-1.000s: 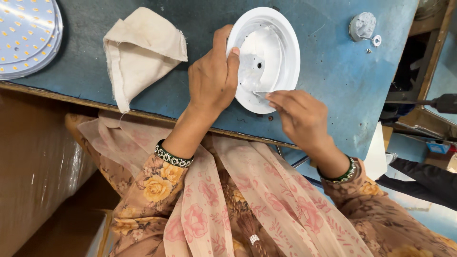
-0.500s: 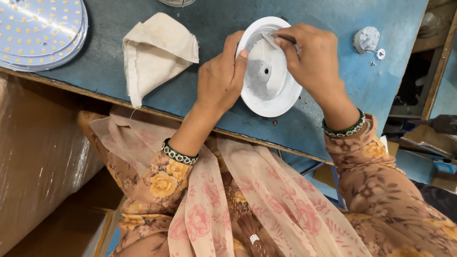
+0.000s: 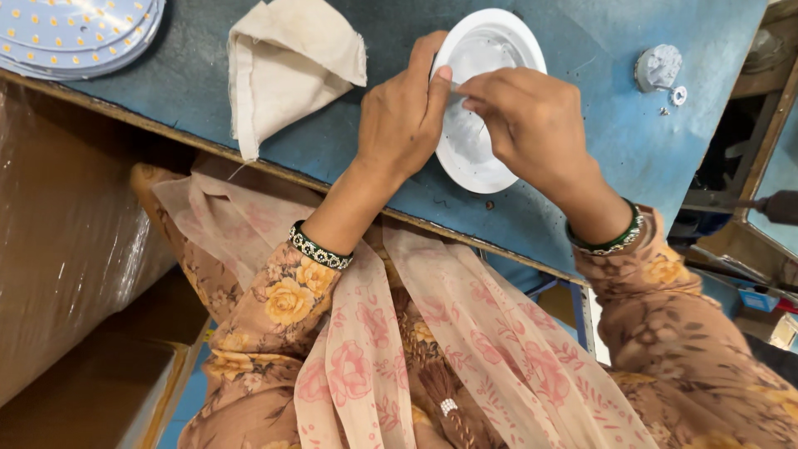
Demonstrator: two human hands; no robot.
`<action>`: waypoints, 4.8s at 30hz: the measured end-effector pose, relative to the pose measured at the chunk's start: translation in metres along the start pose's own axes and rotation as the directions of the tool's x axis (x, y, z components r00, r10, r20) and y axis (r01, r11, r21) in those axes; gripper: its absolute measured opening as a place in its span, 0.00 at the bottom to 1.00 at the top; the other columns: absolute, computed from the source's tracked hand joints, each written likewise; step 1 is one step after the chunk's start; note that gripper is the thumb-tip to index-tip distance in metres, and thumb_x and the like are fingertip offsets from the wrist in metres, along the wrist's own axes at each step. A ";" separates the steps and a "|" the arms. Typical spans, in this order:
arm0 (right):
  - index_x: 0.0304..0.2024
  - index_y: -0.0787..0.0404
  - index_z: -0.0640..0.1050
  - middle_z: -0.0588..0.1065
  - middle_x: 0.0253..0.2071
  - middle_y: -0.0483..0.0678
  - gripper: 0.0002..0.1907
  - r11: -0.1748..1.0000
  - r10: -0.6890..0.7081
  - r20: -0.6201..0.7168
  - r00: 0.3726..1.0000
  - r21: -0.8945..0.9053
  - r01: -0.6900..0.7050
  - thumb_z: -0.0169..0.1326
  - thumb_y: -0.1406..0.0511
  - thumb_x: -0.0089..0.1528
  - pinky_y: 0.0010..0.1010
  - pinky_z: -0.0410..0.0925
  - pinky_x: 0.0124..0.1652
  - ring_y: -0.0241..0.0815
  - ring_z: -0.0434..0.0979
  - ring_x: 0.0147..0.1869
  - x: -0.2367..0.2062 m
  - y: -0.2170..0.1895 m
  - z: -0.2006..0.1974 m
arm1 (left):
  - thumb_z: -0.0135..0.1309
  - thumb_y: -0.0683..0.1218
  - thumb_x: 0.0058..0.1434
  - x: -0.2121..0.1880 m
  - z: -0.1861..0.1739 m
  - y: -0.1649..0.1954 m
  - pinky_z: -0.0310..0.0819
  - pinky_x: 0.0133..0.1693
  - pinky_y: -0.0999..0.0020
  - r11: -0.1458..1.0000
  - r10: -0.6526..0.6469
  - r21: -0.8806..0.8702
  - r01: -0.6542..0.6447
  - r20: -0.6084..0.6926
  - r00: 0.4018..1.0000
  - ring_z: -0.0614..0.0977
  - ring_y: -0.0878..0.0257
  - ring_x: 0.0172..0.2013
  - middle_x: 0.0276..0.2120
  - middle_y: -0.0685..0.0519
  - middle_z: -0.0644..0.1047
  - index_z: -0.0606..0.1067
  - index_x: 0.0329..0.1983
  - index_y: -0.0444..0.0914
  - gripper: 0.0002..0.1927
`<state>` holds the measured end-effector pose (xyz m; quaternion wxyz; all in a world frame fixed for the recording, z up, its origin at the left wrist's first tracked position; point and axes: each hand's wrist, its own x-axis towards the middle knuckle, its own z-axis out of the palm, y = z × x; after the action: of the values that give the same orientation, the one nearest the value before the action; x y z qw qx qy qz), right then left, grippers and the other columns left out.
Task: The person applies a white substance to the back of circular LED plates and into plastic housings using a spatula, handles multiple lighting components, and wipes their hands and the objects with a cloth.
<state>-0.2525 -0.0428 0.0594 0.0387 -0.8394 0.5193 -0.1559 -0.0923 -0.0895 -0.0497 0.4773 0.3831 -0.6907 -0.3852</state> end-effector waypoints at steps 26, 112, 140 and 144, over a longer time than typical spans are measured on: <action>0.49 0.64 0.82 0.80 0.47 0.53 0.08 0.991 -0.129 -0.056 0.990 0.031 0.131 0.60 0.74 0.67 0.35 0.74 0.45 0.50 0.82 0.47 -0.015 0.058 -0.018 | 0.42 0.48 0.77 0.004 -0.011 -0.004 0.74 0.34 0.54 0.998 -0.060 0.022 0.059 0.046 0.997 0.84 0.48 0.30 0.28 0.46 0.80 0.69 0.62 0.44 0.14; 0.48 0.65 0.83 0.80 0.43 0.56 0.05 0.983 0.181 -0.132 0.975 -0.006 -0.183 0.60 0.74 0.70 0.38 0.72 0.42 0.54 0.82 0.42 -0.054 0.046 0.000 | 0.42 0.47 0.78 0.004 -0.001 -0.011 0.74 0.34 0.52 0.999 0.036 0.036 -0.036 -0.026 0.999 0.84 0.46 0.32 0.30 0.45 0.81 0.68 0.64 0.43 0.14; 0.51 0.71 0.81 0.82 0.43 0.51 0.12 0.755 0.538 -0.279 0.795 0.579 -0.308 0.62 0.67 0.72 0.30 0.78 0.47 0.39 0.83 0.44 -0.055 0.023 0.002 | 0.40 0.53 0.77 0.008 0.010 -0.004 0.75 0.35 0.47 0.996 -0.071 0.041 0.073 -0.051 0.996 0.84 0.42 0.33 0.30 0.44 0.82 0.68 0.58 0.42 0.14; 0.50 0.74 0.79 0.80 0.44 0.53 0.15 0.440 0.682 -0.272 0.679 0.894 -0.083 0.64 0.65 0.69 0.34 0.78 0.46 0.43 0.82 0.44 -0.075 0.051 0.030 | 0.42 0.57 0.76 0.007 -0.004 0.004 0.77 0.37 0.50 0.998 -0.062 0.016 0.065 -0.115 0.991 0.84 0.42 0.37 0.37 0.43 0.82 0.72 0.56 0.42 0.18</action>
<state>-0.3181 -0.0026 0.0023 0.2974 -0.4660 0.5517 -0.6245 -0.0906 -0.0946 -0.0423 0.4998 0.4309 -0.6534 -0.3709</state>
